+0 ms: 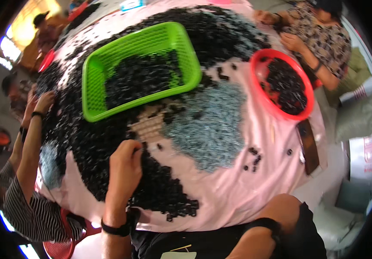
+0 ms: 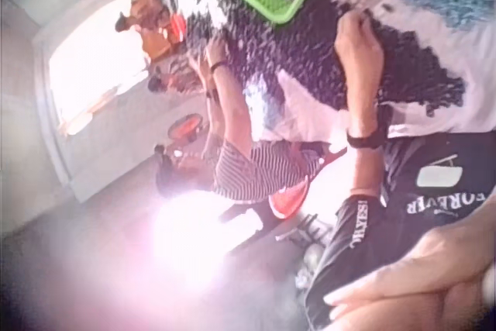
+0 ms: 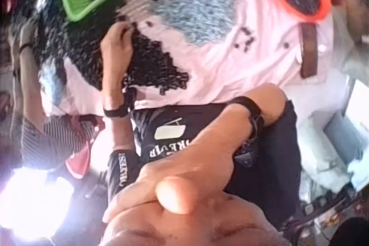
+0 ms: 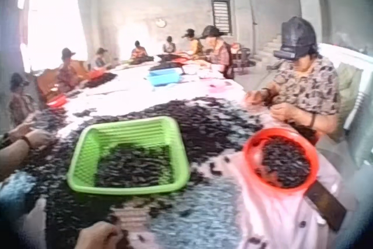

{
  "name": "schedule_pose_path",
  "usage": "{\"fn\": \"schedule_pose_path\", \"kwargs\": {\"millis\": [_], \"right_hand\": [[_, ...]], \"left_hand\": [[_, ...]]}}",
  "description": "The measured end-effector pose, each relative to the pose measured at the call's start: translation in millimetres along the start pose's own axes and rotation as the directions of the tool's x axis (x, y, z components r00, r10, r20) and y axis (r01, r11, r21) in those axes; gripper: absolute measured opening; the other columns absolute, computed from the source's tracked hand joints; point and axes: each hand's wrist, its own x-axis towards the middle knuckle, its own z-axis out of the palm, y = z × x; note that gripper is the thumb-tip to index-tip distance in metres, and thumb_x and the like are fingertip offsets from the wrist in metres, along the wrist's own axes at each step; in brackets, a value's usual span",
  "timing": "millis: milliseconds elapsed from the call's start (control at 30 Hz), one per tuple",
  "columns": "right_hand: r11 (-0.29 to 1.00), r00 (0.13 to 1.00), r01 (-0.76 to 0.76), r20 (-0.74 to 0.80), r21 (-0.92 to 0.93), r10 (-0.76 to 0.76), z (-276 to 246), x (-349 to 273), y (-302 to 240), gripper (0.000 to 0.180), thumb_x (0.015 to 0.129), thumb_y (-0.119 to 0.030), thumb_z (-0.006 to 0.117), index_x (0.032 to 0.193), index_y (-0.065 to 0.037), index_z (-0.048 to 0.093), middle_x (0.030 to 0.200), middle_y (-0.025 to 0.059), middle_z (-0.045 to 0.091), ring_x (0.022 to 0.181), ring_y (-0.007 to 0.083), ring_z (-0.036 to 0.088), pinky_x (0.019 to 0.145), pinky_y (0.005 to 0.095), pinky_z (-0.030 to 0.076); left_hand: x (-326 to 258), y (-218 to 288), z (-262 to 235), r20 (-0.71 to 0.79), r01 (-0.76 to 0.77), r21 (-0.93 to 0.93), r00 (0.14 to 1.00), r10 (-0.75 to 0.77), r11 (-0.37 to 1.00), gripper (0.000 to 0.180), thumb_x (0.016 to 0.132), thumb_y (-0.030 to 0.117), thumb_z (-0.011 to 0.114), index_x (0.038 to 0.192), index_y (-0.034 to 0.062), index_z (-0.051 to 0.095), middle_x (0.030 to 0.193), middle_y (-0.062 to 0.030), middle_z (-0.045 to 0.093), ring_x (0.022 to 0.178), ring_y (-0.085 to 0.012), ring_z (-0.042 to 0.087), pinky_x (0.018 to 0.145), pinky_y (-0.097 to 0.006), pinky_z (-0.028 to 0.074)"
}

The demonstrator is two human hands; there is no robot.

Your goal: Sorting and assembling small black components on a table in a manufacturing environment.

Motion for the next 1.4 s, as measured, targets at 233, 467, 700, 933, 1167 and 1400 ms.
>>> {"fn": "schedule_pose_path", "kwargs": {"millis": [233, 467, 700, 933, 1167, 1400], "right_hand": [[0.995, 0.957, -0.038, 0.29, 0.097, 0.009, -41.0, -27.0, 23.9, 0.107, 0.086, -0.071, 0.065, 0.145, 0.014, 0.04, 0.122, 0.0275, 0.065, 0.101, 0.0253, 0.07, 0.085, 0.0372, 0.054], [0.664, 0.763, -0.527, 0.049, -0.53, 0.644, -91.5, -18.8, -74.7, 0.064, 0.092, -0.042, 0.066, 0.129, 0.003, 0.042, 0.106, 0.0186, 0.059, 0.098, 0.0227, 0.061, 0.089, 0.0346, 0.044], [-0.118, 0.898, -0.426, -0.404, -0.897, -0.176, -145.9, -10.2, -63.9, 0.012, 0.096, -0.001, 0.059, 0.104, 0.0, 0.067, 0.078, 0.0114, 0.068, 0.061, 0.0165, 0.067, 0.057, 0.0286, 0.052], [-0.037, 0.793, -0.399, -0.324, -0.916, -0.516, -186.6, -4.0, -52.6, 0.02, 0.094, 0.001, 0.061, 0.113, 0.006, 0.063, 0.087, 0.0173, 0.07, 0.072, 0.0212, 0.073, 0.063, 0.0323, 0.056], [-0.048, 0.793, -0.374, -0.292, -0.926, -0.535, -203.1, 0.7, -45.1, 0.02, 0.092, -0.001, 0.068, 0.111, 0.005, 0.066, 0.09, 0.0163, 0.073, 0.079, 0.0208, 0.075, 0.069, 0.0298, 0.057], [-0.089, 0.813, -0.306, -0.212, -0.948, -0.542, -203.5, 5.5, -38.0, 0.021, 0.088, 0.001, 0.072, 0.109, 0.003, 0.068, 0.091, 0.0144, 0.073, 0.079, 0.0204, 0.074, 0.07, 0.0289, 0.058]], "left_hand": [[3.8, -6.9, 9.5, -0.019, -0.06, -0.013, 0.998, 0.06, 0.998, 0.01, 0.088, -0.003, 0.063, 0.098, -0.0018, 0.063, 0.093, -0.0203, 0.066, 0.089, -0.0404, 0.066, 0.077, -0.04, 0.053], [6.3, -13.9, 10.3, -0.029, -0.07, -0.054, 0.997, 0.068, 0.996, 0.01, 0.088, -0.003, 0.061, 0.098, -0.0017, 0.06, 0.091, -0.0206, 0.064, 0.088, -0.0405, 0.065, 0.076, -0.043, 0.052], [15.8, -13.3, 2.4, -0.032, -0.061, 0.007, 0.998, 0.062, 0.998, 0.013, 0.09, -0.001, 0.06, 0.1, -0.0008, 0.067, 0.093, -0.0202, 0.066, 0.087, -0.0406, 0.066, 0.076, -0.043, 0.053], [12.3, -1.0, -8.2, 0.028, -0.076, -0.107, 0.996, 0.079, 0.991, 0.015, 0.09, -0.001, 0.062, 0.103, -0.0023, 0.069, 0.089, -0.015, 0.069, 0.077, -0.0256, 0.068, 0.071, -0.033, 0.053], [3.3, 4.6, -8.5, 0.306, 0.273, -0.437, 0.941, -0.143, 0.857, 0.015, 0.093, -0.001, 0.062, 0.107, -0.0038, 0.066, 0.091, -0.0031, 0.068, 0.079, -0.0086, 0.065, 0.071, -0.024, 0.053], [-2.2, 7.7, -9.1, 0.396, 0.386, -0.542, 0.901, -0.178, 0.746, 0.013, 0.095, 0.001, 0.062, 0.108, -0.0019, 0.063, 0.094, -0.0015, 0.065, 0.08, -0.0071, 0.062, 0.072, -0.022, 0.052]]}}
